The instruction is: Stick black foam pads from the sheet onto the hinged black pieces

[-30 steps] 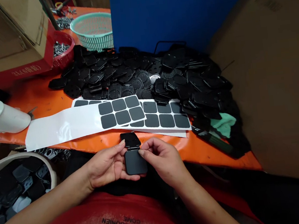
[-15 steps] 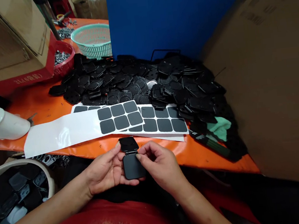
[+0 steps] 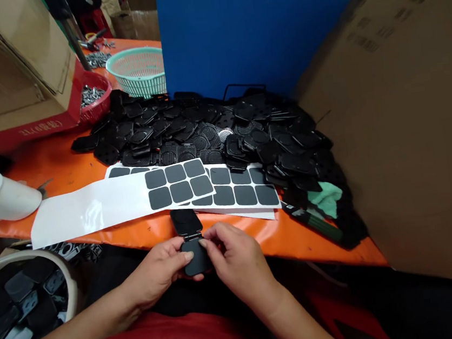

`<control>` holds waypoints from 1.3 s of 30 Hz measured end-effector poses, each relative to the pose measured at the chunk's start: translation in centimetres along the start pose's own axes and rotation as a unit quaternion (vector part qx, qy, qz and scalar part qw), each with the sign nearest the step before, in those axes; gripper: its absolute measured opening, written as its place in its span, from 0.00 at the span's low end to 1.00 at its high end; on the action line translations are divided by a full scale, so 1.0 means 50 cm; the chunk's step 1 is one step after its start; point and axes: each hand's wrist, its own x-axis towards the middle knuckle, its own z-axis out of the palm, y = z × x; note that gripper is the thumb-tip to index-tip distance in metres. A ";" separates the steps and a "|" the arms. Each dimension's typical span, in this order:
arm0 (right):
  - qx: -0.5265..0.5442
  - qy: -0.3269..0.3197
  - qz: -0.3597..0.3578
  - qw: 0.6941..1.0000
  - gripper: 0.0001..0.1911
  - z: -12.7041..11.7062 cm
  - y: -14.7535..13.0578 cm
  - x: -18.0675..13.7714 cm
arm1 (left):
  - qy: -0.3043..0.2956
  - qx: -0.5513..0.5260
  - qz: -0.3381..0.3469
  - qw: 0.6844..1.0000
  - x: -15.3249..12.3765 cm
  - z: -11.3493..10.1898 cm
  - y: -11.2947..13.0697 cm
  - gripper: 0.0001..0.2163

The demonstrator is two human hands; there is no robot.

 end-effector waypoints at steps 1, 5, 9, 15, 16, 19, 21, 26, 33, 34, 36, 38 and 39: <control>-0.015 0.007 0.007 1.000 0.07 -0.003 0.004 0.001 | 0.002 0.002 0.000 1.000 0.000 -0.002 -0.001 0.14; 0.059 -0.026 0.066 0.996 0.12 -0.017 0.028 0.007 | -0.007 -0.041 -0.037 0.998 -0.001 -0.009 0.006 0.13; 0.214 -0.082 0.140 0.963 0.17 -0.021 0.043 0.010 | -0.038 -0.093 -0.072 0.992 0.000 -0.011 0.020 0.15; 0.343 -0.126 0.172 0.915 0.19 -0.009 0.035 0.006 | -0.037 -0.133 -0.081 0.987 0.003 -0.013 0.028 0.15; 0.354 -0.131 0.172 0.910 0.19 -0.008 0.033 0.005 | -0.033 -0.134 -0.084 0.987 0.003 -0.014 0.028 0.15; 0.377 -0.134 0.166 0.901 0.19 -0.003 0.029 0.002 | -0.024 -0.132 -0.089 0.987 0.001 -0.014 0.024 0.14; 0.393 -0.135 0.164 0.895 0.17 0.000 0.028 0.000 | -0.018 -0.127 -0.087 0.988 0.001 -0.012 0.022 0.14; 0.423 -0.153 0.182 0.874 0.15 0.007 0.031 -0.002 | -0.013 -0.130 -0.085 0.988 0.003 -0.007 0.026 0.18; 0.397 -0.158 0.147 0.892 0.15 0.025 0.039 -0.013 | -0.001 -0.034 -0.045 0.998 0.002 -0.009 0.011 0.24; 0.372 -0.159 0.128 0.905 0.15 0.030 0.037 -0.016 | 0.017 0.004 -0.019 1.000 0.000 -0.012 0.005 0.21; 0.295 -0.154 0.063 0.941 0.14 0.041 0.027 -0.021 | 0.051 0.064 0.032 0.996 -0.004 -0.018 -0.004 0.17; 0.219 -0.152 -0.023 0.964 0.10 0.048 0.012 -0.024 | 0.066 0.102 0.072 0.990 -0.012 -0.027 -0.005 0.15; 0.193 -0.162 -0.066 0.966 0.08 0.048 0.004 -0.024 | 0.065 0.124 0.087 0.986 -0.017 -0.034 -0.002 0.14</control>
